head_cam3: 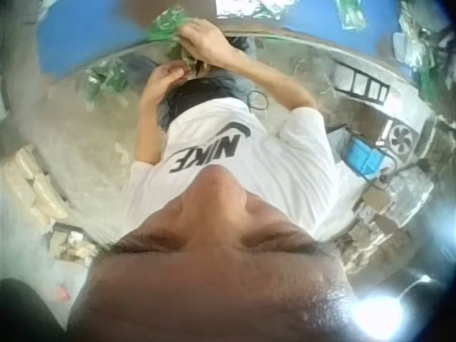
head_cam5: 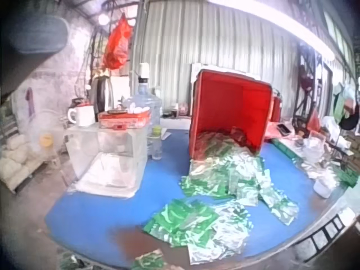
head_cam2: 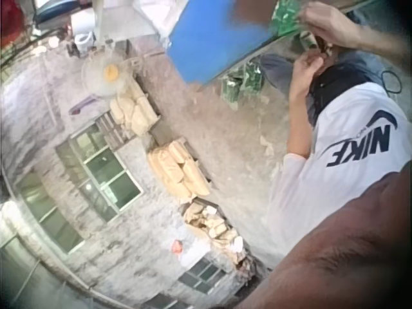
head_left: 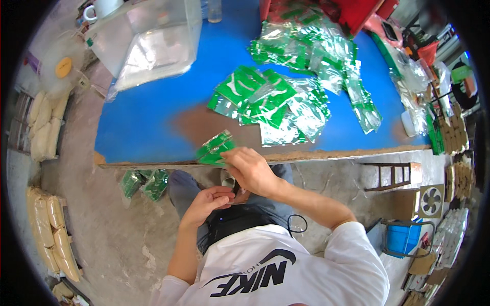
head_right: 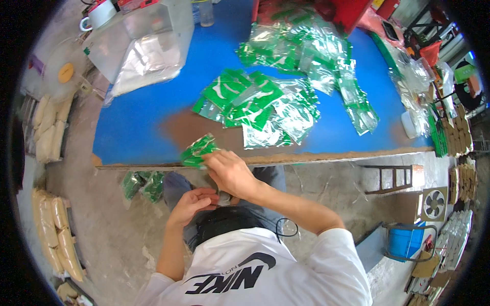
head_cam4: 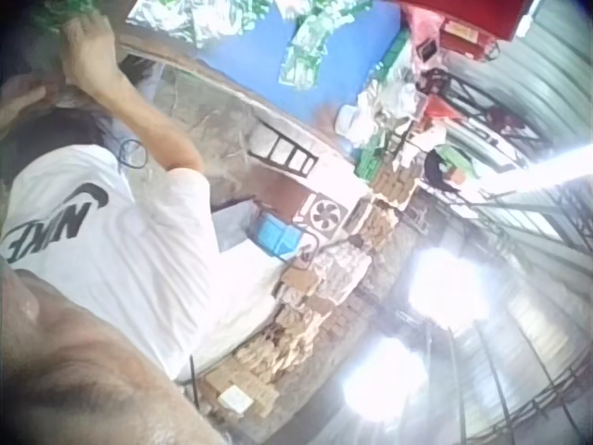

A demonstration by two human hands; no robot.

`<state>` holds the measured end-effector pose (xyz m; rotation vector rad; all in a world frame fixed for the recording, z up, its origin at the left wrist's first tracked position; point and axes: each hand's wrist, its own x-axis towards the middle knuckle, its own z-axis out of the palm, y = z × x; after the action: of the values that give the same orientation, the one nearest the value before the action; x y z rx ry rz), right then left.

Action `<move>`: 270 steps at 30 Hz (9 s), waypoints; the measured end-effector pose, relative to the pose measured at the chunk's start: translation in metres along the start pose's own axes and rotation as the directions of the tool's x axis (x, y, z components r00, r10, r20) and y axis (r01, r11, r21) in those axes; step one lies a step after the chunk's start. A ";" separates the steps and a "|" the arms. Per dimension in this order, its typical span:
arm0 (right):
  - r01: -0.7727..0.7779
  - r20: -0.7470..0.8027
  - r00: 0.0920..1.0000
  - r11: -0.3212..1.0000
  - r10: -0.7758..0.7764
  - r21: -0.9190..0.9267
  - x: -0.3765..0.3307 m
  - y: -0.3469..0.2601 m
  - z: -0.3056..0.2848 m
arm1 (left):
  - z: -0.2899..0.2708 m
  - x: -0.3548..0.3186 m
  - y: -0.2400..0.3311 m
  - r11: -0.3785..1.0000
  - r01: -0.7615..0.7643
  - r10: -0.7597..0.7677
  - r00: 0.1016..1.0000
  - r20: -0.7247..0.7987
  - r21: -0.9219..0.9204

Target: The person is counting and placing small green plastic bags into a larger clear plastic bag.

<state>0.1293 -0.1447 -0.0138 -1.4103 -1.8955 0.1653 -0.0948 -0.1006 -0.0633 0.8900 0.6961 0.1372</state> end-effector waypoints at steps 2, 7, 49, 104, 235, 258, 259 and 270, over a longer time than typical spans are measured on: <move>-0.251 -0.125 0.938 0.883 0.323 0.397 -0.001 -0.007 -0.008 | 0.007 -0.003 -0.001 0.997 -0.033 0.028 0.997 0.072 0.067; -0.496 0.066 0.660 0.367 0.748 0.787 -0.009 -0.028 -0.005 | 0.080 0.014 0.008 0.811 -0.421 0.376 0.907 -0.189 -0.406; -0.576 -0.106 0.754 0.731 0.648 0.365 0.007 -0.010 0.016 | 0.053 0.013 0.002 0.592 -0.495 0.392 0.866 -0.310 -0.636; 0.018 0.241 0.963 0.868 0.118 -0.497 0.022 0.003 0.009 | 0.010 -0.024 -0.002 0.658 -0.681 0.453 0.699 -0.554 -0.321; -0.342 -0.263 0.901 0.938 0.346 0.060 0.161 0.167 -0.028 | 0.027 0.003 0.006 0.756 -0.427 0.286 0.897 -0.336 -0.496; 0.099 0.417 0.909 0.965 0.012 -0.243 0.047 0.014 -0.011 | 0.016 0.001 -0.008 0.690 -0.507 0.314 0.853 -0.417 -0.518; 0.202 0.309 0.938 0.972 -0.157 -0.118 0.038 0.014 -0.003 | 0.016 0.001 -0.007 0.685 -0.506 0.308 0.853 -0.421 -0.523; -0.148 0.257 0.964 0.947 0.073 0.286 0.037 0.033 -0.046 | 0.013 0.007 -0.006 0.756 -0.433 0.352 0.901 -0.253 -0.491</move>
<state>0.1800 -0.1151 0.0199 -1.3310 -1.8854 0.6845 -0.0828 -0.1104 -0.0657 0.4674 0.5493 0.7543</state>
